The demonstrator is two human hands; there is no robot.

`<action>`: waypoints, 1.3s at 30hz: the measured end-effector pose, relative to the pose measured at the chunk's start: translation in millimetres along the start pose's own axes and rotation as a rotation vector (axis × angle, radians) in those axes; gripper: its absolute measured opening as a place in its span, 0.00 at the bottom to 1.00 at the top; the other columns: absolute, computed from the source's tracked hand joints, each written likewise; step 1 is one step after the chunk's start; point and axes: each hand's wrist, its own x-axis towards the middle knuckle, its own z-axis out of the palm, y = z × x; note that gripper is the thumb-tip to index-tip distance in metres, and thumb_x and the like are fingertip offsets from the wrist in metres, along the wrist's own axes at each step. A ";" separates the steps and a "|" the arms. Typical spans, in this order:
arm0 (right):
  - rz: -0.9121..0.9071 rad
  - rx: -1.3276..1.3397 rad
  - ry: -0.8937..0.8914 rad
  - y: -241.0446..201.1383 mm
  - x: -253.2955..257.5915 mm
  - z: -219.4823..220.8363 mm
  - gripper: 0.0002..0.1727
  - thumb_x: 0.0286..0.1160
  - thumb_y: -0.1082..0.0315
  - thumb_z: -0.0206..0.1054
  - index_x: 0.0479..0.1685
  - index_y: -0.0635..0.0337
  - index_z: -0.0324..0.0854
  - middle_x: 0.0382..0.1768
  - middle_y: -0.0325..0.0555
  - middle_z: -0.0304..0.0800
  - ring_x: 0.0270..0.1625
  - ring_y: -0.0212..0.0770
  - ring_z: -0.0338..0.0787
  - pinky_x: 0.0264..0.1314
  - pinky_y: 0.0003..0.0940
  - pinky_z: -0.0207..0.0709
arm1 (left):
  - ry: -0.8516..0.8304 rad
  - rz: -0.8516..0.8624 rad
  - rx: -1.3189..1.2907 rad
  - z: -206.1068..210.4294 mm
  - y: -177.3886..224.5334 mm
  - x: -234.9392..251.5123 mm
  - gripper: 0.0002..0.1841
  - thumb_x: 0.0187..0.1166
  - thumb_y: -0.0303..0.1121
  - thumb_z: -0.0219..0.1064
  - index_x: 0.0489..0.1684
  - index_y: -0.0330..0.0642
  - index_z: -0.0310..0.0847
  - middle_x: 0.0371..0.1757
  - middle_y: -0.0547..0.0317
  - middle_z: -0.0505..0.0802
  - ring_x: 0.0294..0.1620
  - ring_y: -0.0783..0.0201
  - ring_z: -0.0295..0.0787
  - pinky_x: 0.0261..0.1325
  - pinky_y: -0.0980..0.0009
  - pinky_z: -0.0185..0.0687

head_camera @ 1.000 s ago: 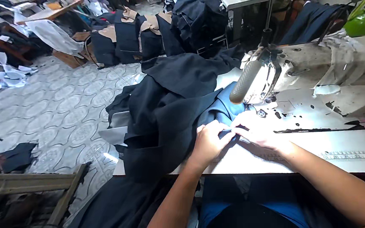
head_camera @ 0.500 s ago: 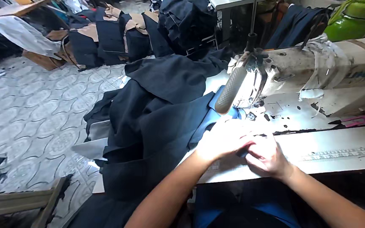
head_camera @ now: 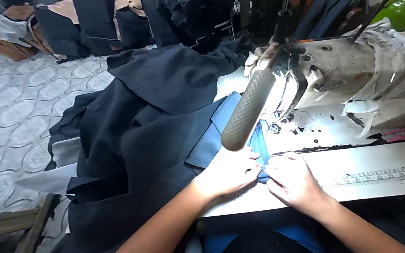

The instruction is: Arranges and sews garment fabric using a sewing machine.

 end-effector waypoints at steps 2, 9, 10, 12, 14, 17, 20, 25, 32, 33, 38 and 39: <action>0.012 -0.010 -0.077 2.9 11.6 -3.7 0.19 0.75 0.59 0.55 0.33 0.54 0.93 0.35 0.46 0.95 0.43 0.47 0.95 0.54 0.54 0.80 | -0.035 -0.031 -0.032 -5.3 -4.8 5.8 0.21 0.88 0.41 0.52 0.39 0.47 0.95 0.60 0.60 0.96 0.70 0.57 0.89 0.76 0.41 0.66; 0.001 0.048 -0.237 24.4 54.3 -3.5 0.15 0.75 0.61 0.61 0.35 0.59 0.92 0.34 0.52 0.93 0.46 0.57 0.93 0.57 0.60 0.79 | -0.170 -0.171 -0.087 -16.0 -31.3 27.9 0.23 0.89 0.46 0.51 0.48 0.42 0.93 0.67 0.58 0.93 0.78 0.57 0.82 0.83 0.39 0.55; 0.019 0.051 -0.267 24.5 60.6 -6.4 0.15 0.75 0.62 0.62 0.37 0.62 0.92 0.35 0.54 0.93 0.46 0.58 0.94 0.55 0.61 0.81 | -0.127 -0.161 -0.097 -12.4 -36.3 28.9 0.22 0.89 0.44 0.52 0.46 0.42 0.94 0.65 0.57 0.94 0.76 0.57 0.84 0.83 0.38 0.56; 0.093 0.076 -0.361 22.6 73.1 -13.1 0.15 0.77 0.64 0.62 0.42 0.66 0.92 0.40 0.60 0.94 0.51 0.62 0.93 0.54 0.60 0.82 | -0.039 -0.138 -0.114 -2.6 -47.5 30.7 0.20 0.87 0.42 0.54 0.40 0.43 0.94 0.62 0.58 0.95 0.73 0.57 0.86 0.81 0.39 0.59; 0.120 0.093 -0.410 28.4 80.5 -6.6 0.16 0.79 0.65 0.60 0.41 0.68 0.90 0.42 0.62 0.93 0.51 0.62 0.93 0.53 0.59 0.82 | 0.008 -0.142 -0.138 5.9 -58.0 33.0 0.20 0.88 0.42 0.54 0.41 0.43 0.95 0.59 0.57 0.96 0.72 0.57 0.86 0.83 0.41 0.57; 0.128 0.083 -0.435 38.3 86.5 1.3 0.17 0.80 0.66 0.58 0.44 0.69 0.91 0.45 0.63 0.92 0.55 0.63 0.92 0.57 0.62 0.80 | 0.045 -0.190 -0.067 9.1 -63.2 43.6 0.20 0.88 0.43 0.54 0.44 0.46 0.95 0.57 0.58 0.96 0.67 0.59 0.88 0.82 0.44 0.59; 0.041 -0.002 -0.195 43.9 73.1 19.1 0.15 0.74 0.66 0.60 0.37 0.64 0.93 0.38 0.56 0.95 0.46 0.56 0.95 0.51 0.53 0.85 | 0.030 -0.229 -0.041 2.4 -54.8 45.8 0.20 0.89 0.43 0.55 0.42 0.45 0.95 0.58 0.57 0.96 0.69 0.57 0.87 0.82 0.43 0.57; 0.056 0.031 -0.156 48.8 66.9 23.7 0.17 0.76 0.64 0.59 0.41 0.63 0.93 0.41 0.55 0.96 0.51 0.52 0.94 0.66 0.51 0.75 | -0.124 -0.270 0.006 -17.9 -43.0 45.8 0.19 0.91 0.42 0.53 0.55 0.44 0.92 0.66 0.56 0.92 0.77 0.56 0.81 0.83 0.44 0.54; 0.082 0.050 -0.183 48.9 66.8 24.9 0.17 0.75 0.64 0.59 0.41 0.62 0.94 0.40 0.57 0.94 0.50 0.54 0.92 0.66 0.53 0.74 | -0.150 -0.281 -0.040 -23.6 -40.1 42.7 0.19 0.91 0.42 0.53 0.60 0.44 0.90 0.69 0.53 0.91 0.80 0.55 0.77 0.85 0.43 0.50; 0.078 0.057 -0.171 49.7 65.9 25.4 0.16 0.73 0.64 0.60 0.41 0.62 0.94 0.40 0.57 0.94 0.50 0.54 0.92 0.67 0.51 0.73 | -0.137 -0.281 -0.043 -23.3 -40.0 42.2 0.19 0.91 0.42 0.54 0.58 0.44 0.91 0.68 0.53 0.91 0.79 0.55 0.78 0.85 0.43 0.50; 0.051 0.078 -0.128 49.2 64.4 21.9 0.14 0.70 0.69 0.61 0.40 0.62 0.94 0.43 0.54 0.96 0.53 0.49 0.94 0.68 0.45 0.76 | -0.080 -0.282 -0.054 -20.1 -40.6 39.9 0.18 0.89 0.42 0.56 0.56 0.48 0.93 0.68 0.55 0.92 0.77 0.53 0.80 0.85 0.43 0.51; 0.048 0.075 -0.120 49.3 64.2 22.4 0.14 0.69 0.69 0.61 0.40 0.62 0.94 0.42 0.53 0.96 0.51 0.49 0.94 0.64 0.44 0.79 | -0.064 -0.276 -0.052 -17.1 -42.1 39.5 0.18 0.88 0.42 0.57 0.55 0.48 0.94 0.68 0.55 0.92 0.77 0.52 0.80 0.85 0.42 0.50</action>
